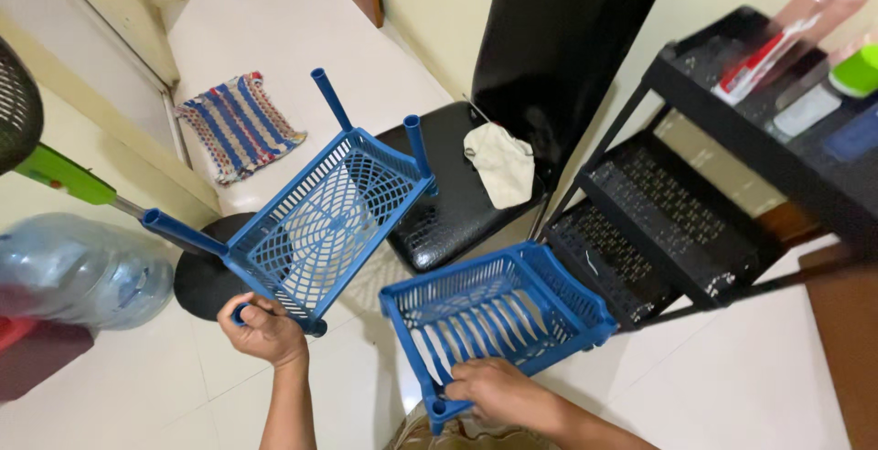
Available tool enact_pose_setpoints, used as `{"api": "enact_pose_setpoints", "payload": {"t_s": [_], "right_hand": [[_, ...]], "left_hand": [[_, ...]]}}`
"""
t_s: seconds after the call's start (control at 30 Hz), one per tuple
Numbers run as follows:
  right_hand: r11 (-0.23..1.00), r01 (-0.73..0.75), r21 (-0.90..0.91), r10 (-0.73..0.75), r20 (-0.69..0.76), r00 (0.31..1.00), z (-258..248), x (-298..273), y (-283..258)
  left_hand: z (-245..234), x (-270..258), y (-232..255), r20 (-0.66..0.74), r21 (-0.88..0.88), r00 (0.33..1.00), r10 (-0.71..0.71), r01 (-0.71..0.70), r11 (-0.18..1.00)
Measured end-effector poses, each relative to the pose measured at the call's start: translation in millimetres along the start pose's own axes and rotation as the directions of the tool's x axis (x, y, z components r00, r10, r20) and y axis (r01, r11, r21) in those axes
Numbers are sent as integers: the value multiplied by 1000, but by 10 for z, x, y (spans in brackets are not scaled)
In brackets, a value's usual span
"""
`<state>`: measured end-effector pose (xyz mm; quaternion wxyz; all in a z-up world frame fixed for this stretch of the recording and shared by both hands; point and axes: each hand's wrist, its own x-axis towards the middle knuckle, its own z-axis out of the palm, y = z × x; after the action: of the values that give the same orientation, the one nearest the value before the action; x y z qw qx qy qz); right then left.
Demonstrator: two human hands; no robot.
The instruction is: The person disassembles a blue plastic basket by removing its legs and separating the frame. They then move several small bottles and a cloth from a black rolling cart to a nearby chair. The person proceeds to disassemble the black rolling cart by removing its shelves and legs, placing the parts into the blue basket.
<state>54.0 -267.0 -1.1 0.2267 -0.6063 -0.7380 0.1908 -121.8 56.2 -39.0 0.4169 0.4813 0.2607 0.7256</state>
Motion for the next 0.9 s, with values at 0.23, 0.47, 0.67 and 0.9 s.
{"api": "enact_pose_setpoints", "payload": {"t_s": [0.23, 0.47, 0.67, 0.9], "right_hand": [[995, -98, 11, 98, -18, 995, 1537, -287, 1098], [940, -300, -161, 309, 35, 950, 2748, -467, 1992], [813, -539, -221, 533, -91, 841, 3099, -605, 1902], [739, -660, -136, 649, -120, 751, 3099, -766, 1794]], "left_hand": [[-486, -222, -40, 67, 22, 998, 8, -9, 1000], [-1093, -680, -180, 84, 8, 996, -32, 32, 999], [-1611, -774, 84, 114, -84, 992, -56, 66, 994], [-1961, -1014, 427, 173, -97, 982, -78, 96, 991]]}}
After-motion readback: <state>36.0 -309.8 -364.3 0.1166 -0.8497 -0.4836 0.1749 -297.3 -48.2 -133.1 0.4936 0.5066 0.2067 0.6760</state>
